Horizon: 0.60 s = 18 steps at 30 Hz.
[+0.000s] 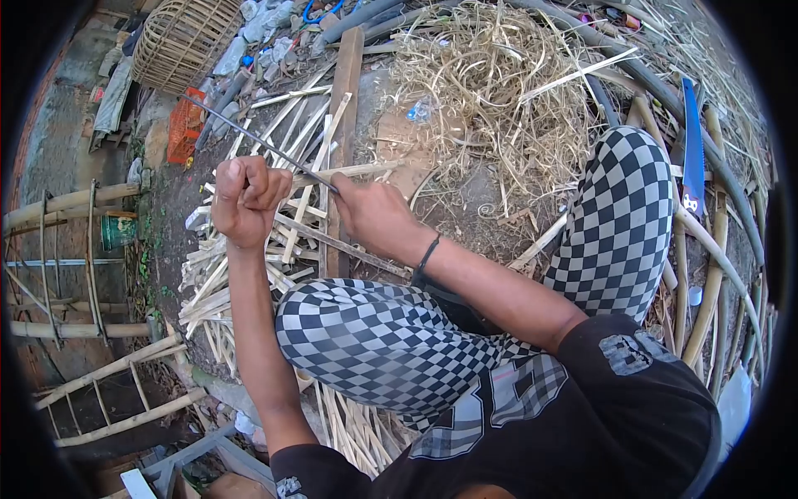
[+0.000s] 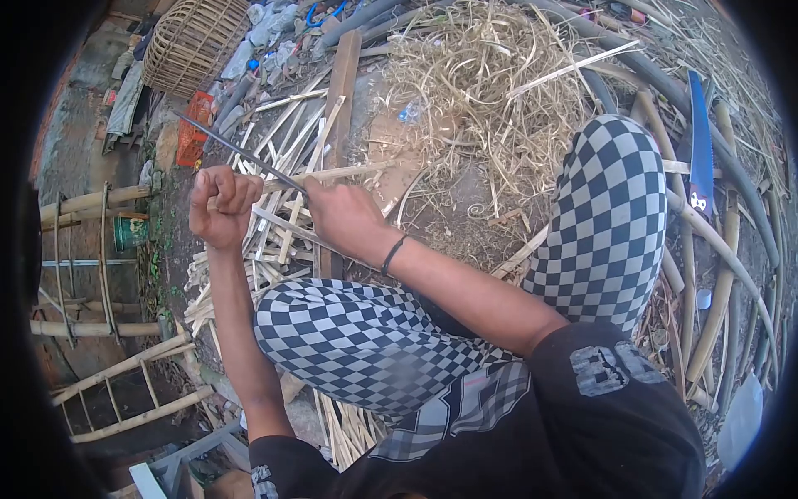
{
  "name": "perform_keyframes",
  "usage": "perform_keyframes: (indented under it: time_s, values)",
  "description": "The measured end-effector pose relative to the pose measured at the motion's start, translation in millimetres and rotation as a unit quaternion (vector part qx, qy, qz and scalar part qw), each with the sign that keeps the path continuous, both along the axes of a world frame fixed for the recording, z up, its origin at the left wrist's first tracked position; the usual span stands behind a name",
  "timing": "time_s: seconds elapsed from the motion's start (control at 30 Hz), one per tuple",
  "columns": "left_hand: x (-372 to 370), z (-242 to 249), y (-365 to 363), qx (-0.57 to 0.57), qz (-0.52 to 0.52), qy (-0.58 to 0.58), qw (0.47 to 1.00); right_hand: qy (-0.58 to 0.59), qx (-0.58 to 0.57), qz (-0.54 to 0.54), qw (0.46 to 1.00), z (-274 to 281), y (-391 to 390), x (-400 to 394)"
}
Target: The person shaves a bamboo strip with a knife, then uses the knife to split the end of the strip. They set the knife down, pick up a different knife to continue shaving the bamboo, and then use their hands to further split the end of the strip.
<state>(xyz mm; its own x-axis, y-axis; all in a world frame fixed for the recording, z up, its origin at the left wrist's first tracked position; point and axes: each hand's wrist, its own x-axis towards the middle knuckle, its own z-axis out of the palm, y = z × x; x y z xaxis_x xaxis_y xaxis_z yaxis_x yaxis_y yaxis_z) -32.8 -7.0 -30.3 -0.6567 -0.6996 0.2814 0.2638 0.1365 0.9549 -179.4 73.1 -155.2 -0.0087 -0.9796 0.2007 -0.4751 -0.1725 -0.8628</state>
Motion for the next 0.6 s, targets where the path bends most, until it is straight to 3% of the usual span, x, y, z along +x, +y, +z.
perform_keyframes:
  time_s: [0.03, 0.1, 0.17, 0.27, 0.43, 0.47, 0.53, 0.6]
  values:
    - [-0.9, 0.9, 1.0, 0.001, -0.004, 0.0, 1.0, -0.044, -0.07, 0.003, 0.997, -4.4, -2.5, 3.5]
    - [-2.2, 5.1, 1.8, -0.03, -0.009, -0.034, 0.999, -0.02, 0.0, -0.031, 0.999, -63.7, -9.5, -2.0]
    - [0.5, 4.1, 0.0, -0.003, 0.001, -0.005, 1.0, 0.042, 0.178, -0.082, 0.98, -130.9, -14.6, -26.9]
    - [-1.6, 4.3, 0.8, -0.011, 0.021, -0.025, 0.999, 0.14, 0.188, -0.066, 0.97, -114.6, -14.8, -28.1]
    - [-1.4, 4.1, -5.1, -0.007, -0.006, -0.03, 0.999, 0.097, 0.103, -0.019, 0.99, -4.1, -3.4, -11.1]
    - [-0.3, 3.0, -6.6, -0.009, -0.014, -0.031, 0.999, 0.099, 0.105, -0.019, 0.989, -0.6, -1.9, -7.2]
    - [-3.8, 5.9, -5.5, -0.01, -0.008, -0.032, 0.999, -0.001, -0.014, -0.01, 1.0, 4.6, -3.5, -2.0]
    - [-10.3, 9.0, -1.7, -0.034, -0.025, -0.054, 0.998, -0.014, -0.027, -0.031, 0.999, -44.4, -11.7, -1.4]
